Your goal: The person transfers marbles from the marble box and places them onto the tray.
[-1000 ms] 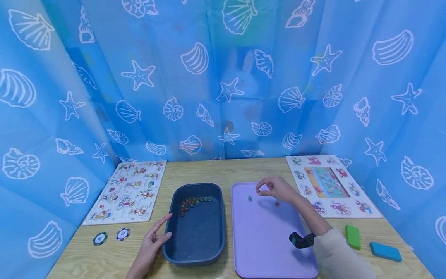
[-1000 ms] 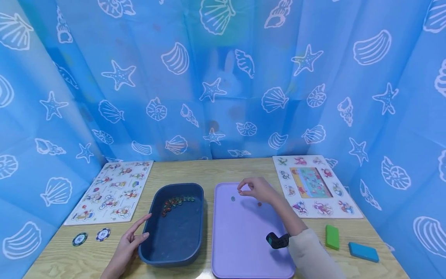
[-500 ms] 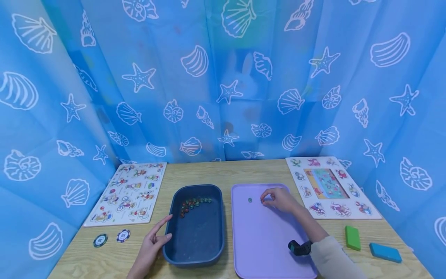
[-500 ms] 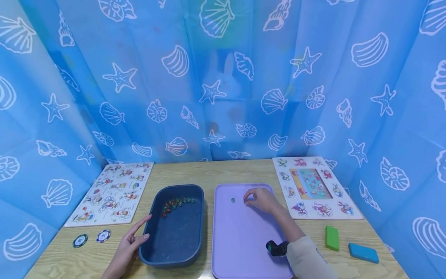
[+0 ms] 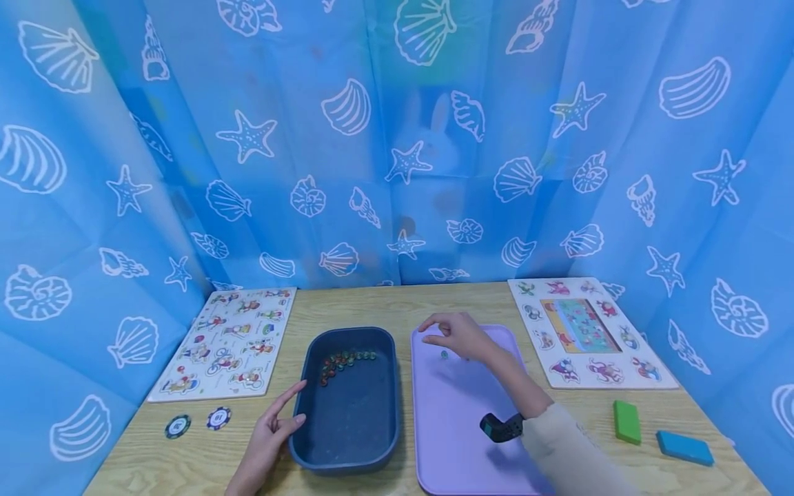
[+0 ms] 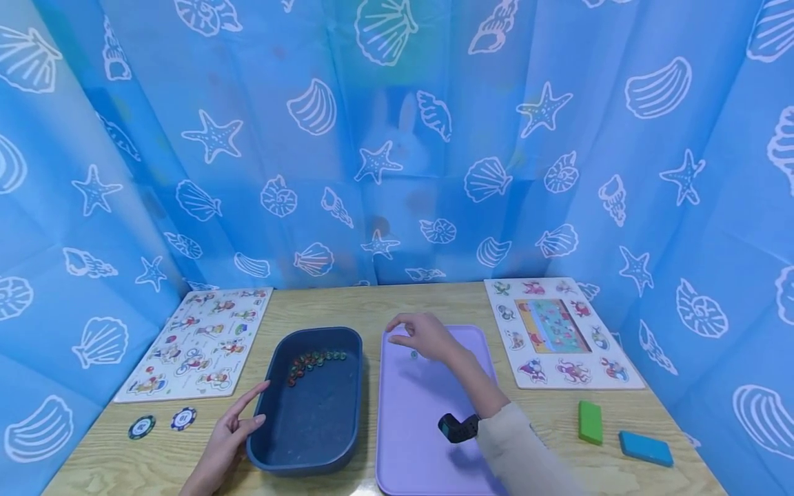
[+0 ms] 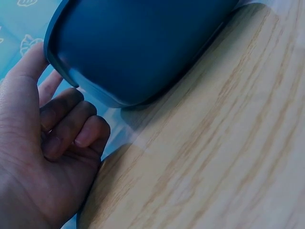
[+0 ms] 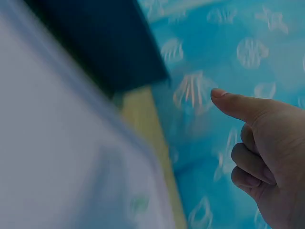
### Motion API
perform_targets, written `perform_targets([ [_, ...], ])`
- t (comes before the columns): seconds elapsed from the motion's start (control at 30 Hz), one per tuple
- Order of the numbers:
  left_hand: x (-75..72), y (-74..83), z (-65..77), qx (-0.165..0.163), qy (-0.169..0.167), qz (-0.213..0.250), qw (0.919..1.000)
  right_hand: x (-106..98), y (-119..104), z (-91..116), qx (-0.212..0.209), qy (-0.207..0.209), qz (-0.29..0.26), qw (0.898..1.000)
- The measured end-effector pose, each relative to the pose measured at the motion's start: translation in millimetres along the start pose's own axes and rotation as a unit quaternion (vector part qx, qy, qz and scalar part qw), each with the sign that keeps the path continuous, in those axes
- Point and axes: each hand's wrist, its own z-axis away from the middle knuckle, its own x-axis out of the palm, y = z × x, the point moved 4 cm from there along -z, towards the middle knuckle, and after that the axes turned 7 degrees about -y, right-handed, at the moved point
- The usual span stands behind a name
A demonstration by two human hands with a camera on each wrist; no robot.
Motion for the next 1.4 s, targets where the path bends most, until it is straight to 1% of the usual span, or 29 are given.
perform_targets([
  [0.13,-0.4,1.8,-0.9,-0.005,0.005,-0.003,1.0,8.7,-38.5,-27.6,-0.054,-0.014,0.015,0.998],
  [0.27,-1.5,-0.3,-2.3,-0.015,0.008,-0.006,0.9998,27.8,-68.5,-51.4,-0.087,-0.045,0.019,0.995],
  [0.43,-1.7,-3.9,-3.0,-0.022,0.004,-0.004,0.9998,58.7,-92.6,-72.9,-0.095,-0.09,0.02,0.991],
  [0.6,-1.5,-3.0,-1.6,-0.003,0.0,-0.003,1.0,83.1,-109.6,-88.3,-0.106,-0.118,0.025,0.987],
  [0.7,-2.3,-1.9,-1.1,0.005,-0.001,-0.004,1.0,95.9,-110.0,-95.8,-0.104,-0.128,0.053,0.985],
  [0.83,-2.8,-2.4,-1.7,0.004,-0.002,-0.003,1.0,111.4,-101.2,-102.2,-0.084,-0.148,0.087,0.982],
  [0.97,-1.8,-3.2,-2.7,0.002,-0.006,-0.001,1.0,122.1,-92.6,-103.3,-0.059,-0.169,0.095,0.979],
  [1.13,-1.5,-2.7,-2.2,0.007,-0.005,0.005,0.9999,128.6,-89.0,-102.6,-0.034,-0.187,0.118,0.975],
  [1.3,-2.0,-0.5,-0.7,0.01,0.0,0.007,0.9999,132.3,-90.7,-102.3,-0.02,-0.197,0.128,0.972],
  [1.4,-2.2,2.3,0.5,0.01,-0.002,0.012,0.9999,133.9,-92.1,-102.2,-0.016,-0.199,0.136,0.97],
])
